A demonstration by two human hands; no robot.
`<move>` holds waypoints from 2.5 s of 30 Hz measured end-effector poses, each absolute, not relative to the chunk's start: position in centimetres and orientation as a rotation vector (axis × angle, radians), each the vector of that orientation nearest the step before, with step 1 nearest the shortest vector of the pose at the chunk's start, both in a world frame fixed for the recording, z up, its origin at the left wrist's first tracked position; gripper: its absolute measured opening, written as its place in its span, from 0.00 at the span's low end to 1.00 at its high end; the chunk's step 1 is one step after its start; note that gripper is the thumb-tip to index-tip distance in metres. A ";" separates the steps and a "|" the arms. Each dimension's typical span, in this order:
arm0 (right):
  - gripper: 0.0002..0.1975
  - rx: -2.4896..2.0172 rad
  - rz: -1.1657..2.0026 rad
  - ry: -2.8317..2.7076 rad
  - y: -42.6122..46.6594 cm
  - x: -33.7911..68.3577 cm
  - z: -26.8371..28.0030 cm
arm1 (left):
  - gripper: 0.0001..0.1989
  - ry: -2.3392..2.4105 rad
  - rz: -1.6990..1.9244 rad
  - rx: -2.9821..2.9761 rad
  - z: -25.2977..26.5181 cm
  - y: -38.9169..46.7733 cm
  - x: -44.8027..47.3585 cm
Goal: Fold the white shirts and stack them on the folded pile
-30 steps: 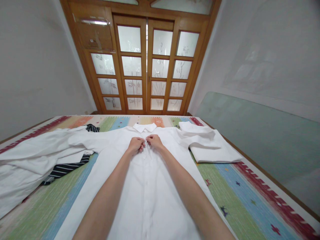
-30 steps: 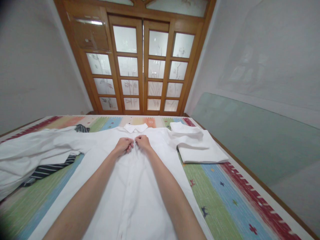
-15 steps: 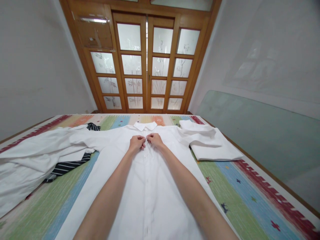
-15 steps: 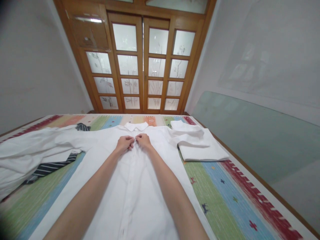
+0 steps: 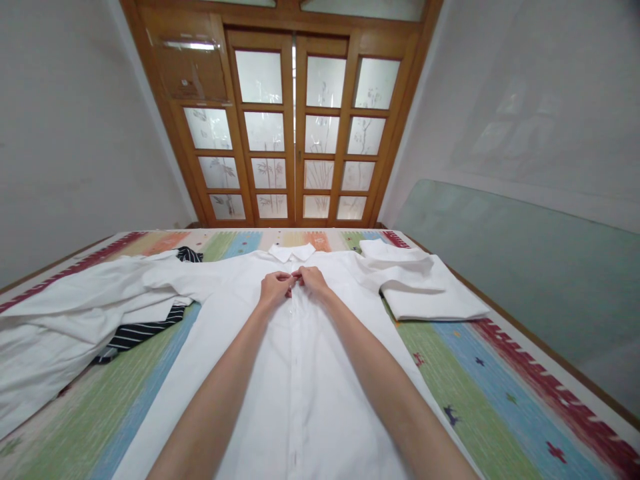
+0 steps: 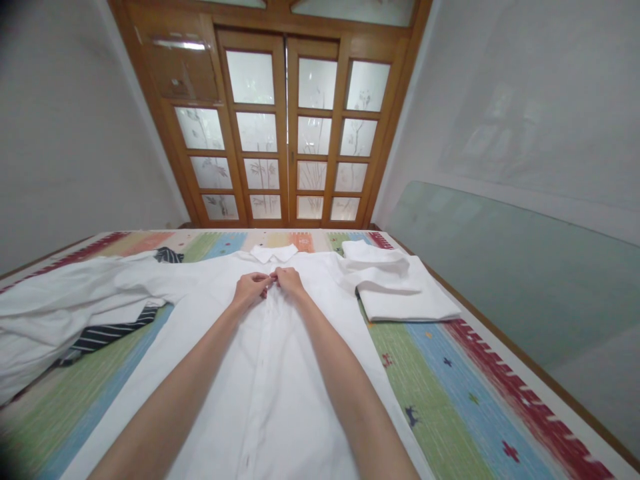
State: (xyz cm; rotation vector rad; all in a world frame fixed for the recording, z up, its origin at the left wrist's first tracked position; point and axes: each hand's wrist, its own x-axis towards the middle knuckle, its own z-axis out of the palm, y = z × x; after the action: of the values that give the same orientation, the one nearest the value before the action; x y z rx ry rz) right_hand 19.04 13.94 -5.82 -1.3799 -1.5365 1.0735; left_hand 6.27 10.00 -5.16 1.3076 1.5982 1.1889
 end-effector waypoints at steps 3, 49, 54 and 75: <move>0.19 -1.378 1.072 -1.542 13.9 19.1 -5.9 | 0.07 1.625 1.228 1.328 -5.3 9.9 6.4; 0.09 -1.240 0.356 -1.999 13.8 18.3 -8.8 | 0.05 1.628 1.143 1.531 -5.5 10.4 6.1; 0.08 -1.247 0.344 -2.004 13.8 18.3 -8.7 | 0.07 1.670 1.154 1.605 -5.7 10.3 6.1; 0.10 -1.427 0.183 -2.024 13.6 18.5 -8.3 | 0.10 1.834 1.082 2.175 -6.9 11.3 5.3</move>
State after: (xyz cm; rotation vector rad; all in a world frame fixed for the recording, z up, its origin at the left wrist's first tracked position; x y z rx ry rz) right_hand 18.54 13.62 -8.31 -1.4267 -2.0236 0.1828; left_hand 5.30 11.27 -6.89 2.1751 1.8339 1.0823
